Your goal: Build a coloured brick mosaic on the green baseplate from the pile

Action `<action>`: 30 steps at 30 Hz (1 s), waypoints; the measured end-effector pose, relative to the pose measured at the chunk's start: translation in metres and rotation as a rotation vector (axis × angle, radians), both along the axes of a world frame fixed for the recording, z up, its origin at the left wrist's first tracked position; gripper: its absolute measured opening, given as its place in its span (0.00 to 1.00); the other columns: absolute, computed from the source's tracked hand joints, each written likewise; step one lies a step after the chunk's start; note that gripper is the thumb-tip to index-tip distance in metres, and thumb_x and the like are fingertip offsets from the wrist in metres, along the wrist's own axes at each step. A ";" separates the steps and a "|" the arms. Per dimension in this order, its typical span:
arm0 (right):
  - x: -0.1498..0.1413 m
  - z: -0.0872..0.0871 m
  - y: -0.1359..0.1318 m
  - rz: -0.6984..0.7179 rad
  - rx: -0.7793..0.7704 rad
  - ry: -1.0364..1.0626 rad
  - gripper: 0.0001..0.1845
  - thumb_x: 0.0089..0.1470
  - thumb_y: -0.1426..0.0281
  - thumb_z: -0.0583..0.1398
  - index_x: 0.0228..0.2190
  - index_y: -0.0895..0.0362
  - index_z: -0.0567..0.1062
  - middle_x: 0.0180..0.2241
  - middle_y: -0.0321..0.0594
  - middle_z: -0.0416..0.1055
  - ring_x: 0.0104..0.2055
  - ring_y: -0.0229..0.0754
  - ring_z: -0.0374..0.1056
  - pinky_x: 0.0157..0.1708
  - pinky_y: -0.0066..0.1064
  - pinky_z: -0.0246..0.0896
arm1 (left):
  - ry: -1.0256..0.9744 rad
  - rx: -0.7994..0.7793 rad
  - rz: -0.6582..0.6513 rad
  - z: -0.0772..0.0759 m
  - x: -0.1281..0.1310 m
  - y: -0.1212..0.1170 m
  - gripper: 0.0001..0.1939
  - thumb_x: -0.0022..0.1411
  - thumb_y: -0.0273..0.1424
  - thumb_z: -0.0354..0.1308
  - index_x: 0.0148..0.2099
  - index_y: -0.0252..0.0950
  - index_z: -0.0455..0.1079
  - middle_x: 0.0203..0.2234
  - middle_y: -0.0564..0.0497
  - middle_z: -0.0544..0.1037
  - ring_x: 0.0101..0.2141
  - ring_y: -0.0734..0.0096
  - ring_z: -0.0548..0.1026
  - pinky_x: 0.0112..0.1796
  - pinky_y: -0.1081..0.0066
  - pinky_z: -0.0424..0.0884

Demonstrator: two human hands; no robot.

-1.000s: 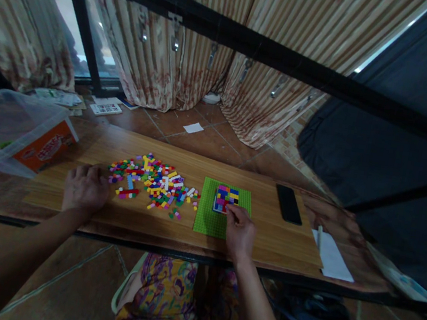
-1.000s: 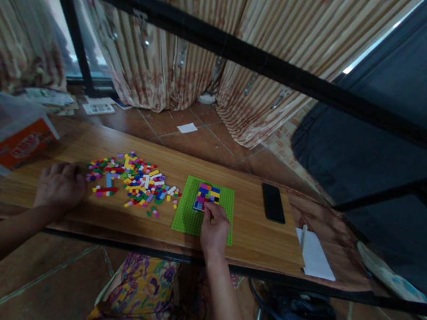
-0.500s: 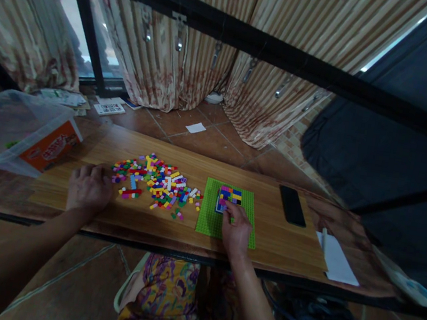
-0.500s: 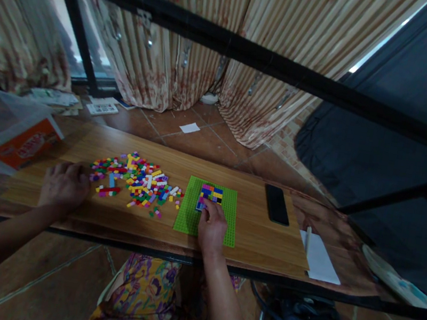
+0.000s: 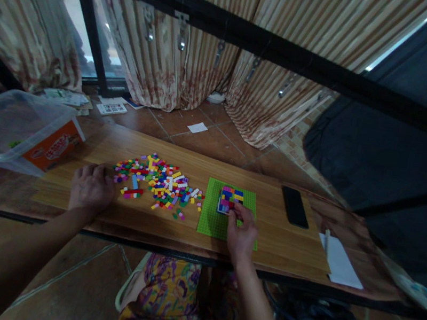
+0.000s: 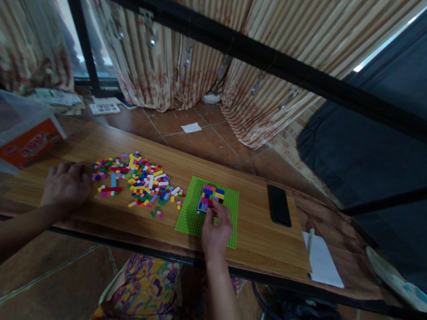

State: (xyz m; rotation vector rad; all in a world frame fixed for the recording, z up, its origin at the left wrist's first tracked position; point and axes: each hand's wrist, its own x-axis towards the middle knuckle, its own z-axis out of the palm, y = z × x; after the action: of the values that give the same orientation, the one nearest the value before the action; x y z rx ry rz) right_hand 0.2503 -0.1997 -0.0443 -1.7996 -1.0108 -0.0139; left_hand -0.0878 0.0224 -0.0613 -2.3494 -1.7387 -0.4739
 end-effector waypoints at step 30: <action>0.008 0.002 0.017 -0.205 -0.098 0.181 0.23 0.41 0.57 0.67 0.36 0.60 0.79 0.38 0.48 0.72 0.38 0.46 0.68 0.42 0.41 0.64 | -0.084 -0.070 0.011 0.004 0.001 -0.003 0.21 0.62 0.32 0.45 0.49 0.24 0.70 0.48 0.31 0.73 0.51 0.47 0.67 0.52 0.52 0.61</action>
State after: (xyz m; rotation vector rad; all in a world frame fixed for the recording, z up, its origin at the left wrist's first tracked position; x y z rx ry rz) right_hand 0.2582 -0.1823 -0.0424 -1.9494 -0.7072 0.0715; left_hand -0.0864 0.0194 -0.0573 -2.3988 -1.8325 -0.5260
